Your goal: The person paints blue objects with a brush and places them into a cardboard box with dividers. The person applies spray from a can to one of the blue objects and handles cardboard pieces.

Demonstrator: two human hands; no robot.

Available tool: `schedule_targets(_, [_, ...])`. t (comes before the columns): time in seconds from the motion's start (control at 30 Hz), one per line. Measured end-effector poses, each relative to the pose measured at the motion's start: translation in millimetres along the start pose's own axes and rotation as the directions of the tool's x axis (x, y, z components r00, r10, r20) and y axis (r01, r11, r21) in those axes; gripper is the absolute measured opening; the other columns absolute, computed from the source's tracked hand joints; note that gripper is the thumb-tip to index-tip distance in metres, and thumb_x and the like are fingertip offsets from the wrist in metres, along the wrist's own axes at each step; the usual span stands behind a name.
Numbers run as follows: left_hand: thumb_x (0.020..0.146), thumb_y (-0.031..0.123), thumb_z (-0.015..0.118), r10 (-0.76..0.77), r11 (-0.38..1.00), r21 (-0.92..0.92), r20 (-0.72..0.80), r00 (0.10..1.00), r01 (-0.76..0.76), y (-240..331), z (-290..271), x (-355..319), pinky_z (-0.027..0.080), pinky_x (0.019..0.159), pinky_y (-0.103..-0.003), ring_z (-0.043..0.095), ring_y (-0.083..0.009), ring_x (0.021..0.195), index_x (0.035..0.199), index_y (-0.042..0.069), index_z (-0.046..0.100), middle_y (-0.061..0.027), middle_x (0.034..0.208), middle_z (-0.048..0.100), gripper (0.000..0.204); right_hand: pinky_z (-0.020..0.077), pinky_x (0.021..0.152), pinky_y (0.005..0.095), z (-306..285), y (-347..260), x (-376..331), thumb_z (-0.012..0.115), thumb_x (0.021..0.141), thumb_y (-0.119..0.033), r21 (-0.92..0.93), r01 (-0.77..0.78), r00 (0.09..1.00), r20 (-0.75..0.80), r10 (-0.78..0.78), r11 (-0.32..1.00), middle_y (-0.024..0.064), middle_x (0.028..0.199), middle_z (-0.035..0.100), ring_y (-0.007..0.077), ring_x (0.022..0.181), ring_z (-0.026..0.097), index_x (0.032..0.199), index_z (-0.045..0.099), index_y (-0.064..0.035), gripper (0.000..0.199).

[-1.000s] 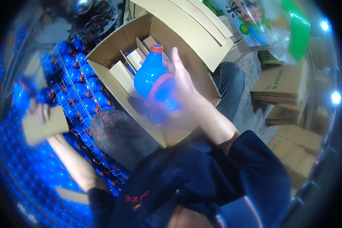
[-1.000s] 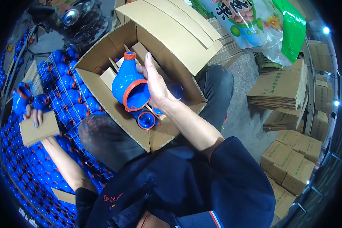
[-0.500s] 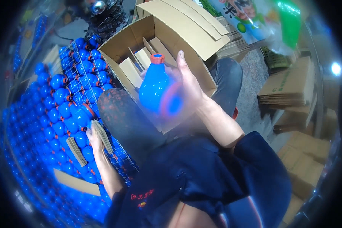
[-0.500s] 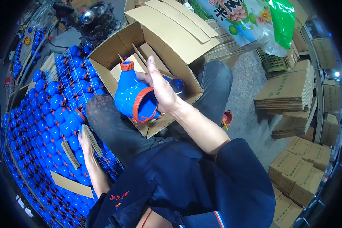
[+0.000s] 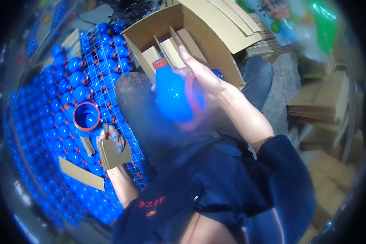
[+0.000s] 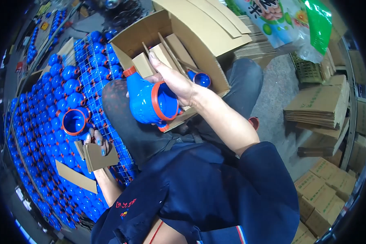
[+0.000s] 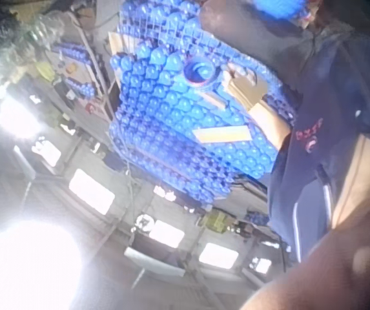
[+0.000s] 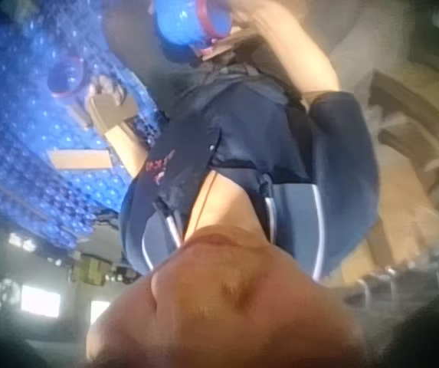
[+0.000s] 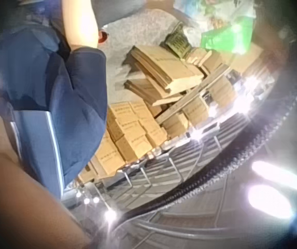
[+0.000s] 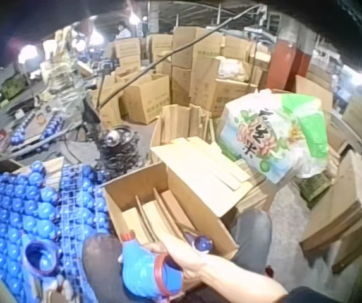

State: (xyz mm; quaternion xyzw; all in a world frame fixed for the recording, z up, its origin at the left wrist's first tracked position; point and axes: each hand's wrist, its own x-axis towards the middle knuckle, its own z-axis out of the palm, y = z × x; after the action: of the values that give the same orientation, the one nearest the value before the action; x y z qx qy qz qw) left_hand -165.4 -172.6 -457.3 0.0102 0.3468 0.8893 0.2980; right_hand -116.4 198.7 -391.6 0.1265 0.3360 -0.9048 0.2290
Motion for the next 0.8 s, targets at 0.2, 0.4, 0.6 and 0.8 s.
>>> schedule_targets(0.2, [0.108,0.029,0.029,-0.006,0.999,-0.031,0.148,0.989,0.010,-4,41,-4,0.040,0.042,-0.034,0.047,-0.0216,0.040,0.097,0.008,0.047,-0.0153,0.077,0.056,0.029,0.0506,0.099,0.0343,25,10,26,0.040,0.089,-0.078,-0.303,-0.118,0.991,0.030,0.133,0.946,0.0188,0.131,0.057,0.0194,0.113,0.060,0.142,0.038,0.0112,0.104])
schedule_targets(0.4, [0.106,0.041,0.030,-0.064,0.997,0.035,0.000,0.998,0.064,-10,101,-6,0.031,0.041,-0.029,0.039,-0.0149,0.040,0.124,0.004,0.051,-0.0060,0.049,0.042,0.047,0.0247,0.118,0.0390,42,11,45,0.024,0.089,-0.083,-0.683,-0.093,0.941,0.177,0.288,0.725,0.0216,0.150,0.040,0.0286,0.140,0.036,0.146,0.039,0.0039,0.105])
schedule_targets(0.6, [0.104,0.037,0.034,-0.008,0.993,0.115,-0.121,0.993,0.022,-15,121,3,0.039,0.044,-0.026,0.046,-0.0140,0.043,0.116,-0.001,0.056,-0.0082,0.061,0.050,0.046,0.0239,0.119,0.0353,41,28,59,0.032,0.091,-0.079,-0.665,-0.122,0.885,0.263,0.383,0.737,0.0188,0.156,0.032,0.0268,0.144,0.030,0.149,0.033,0.0030,0.101])
schedule_targets(0.8, [0.101,0.025,0.044,-0.010,0.981,0.193,-0.079,0.997,0.025,-21,129,15,0.043,0.048,-0.022,0.050,-0.0117,0.047,0.128,-0.002,0.052,-0.0105,0.085,0.061,0.039,0.0323,0.116,0.0346,40,40,40,0.049,0.092,-0.069,-0.532,-0.132,0.946,0.185,0.267,0.836,0.0200,0.153,0.033,0.0229,0.138,0.039,0.152,0.025,0.0013,0.095])
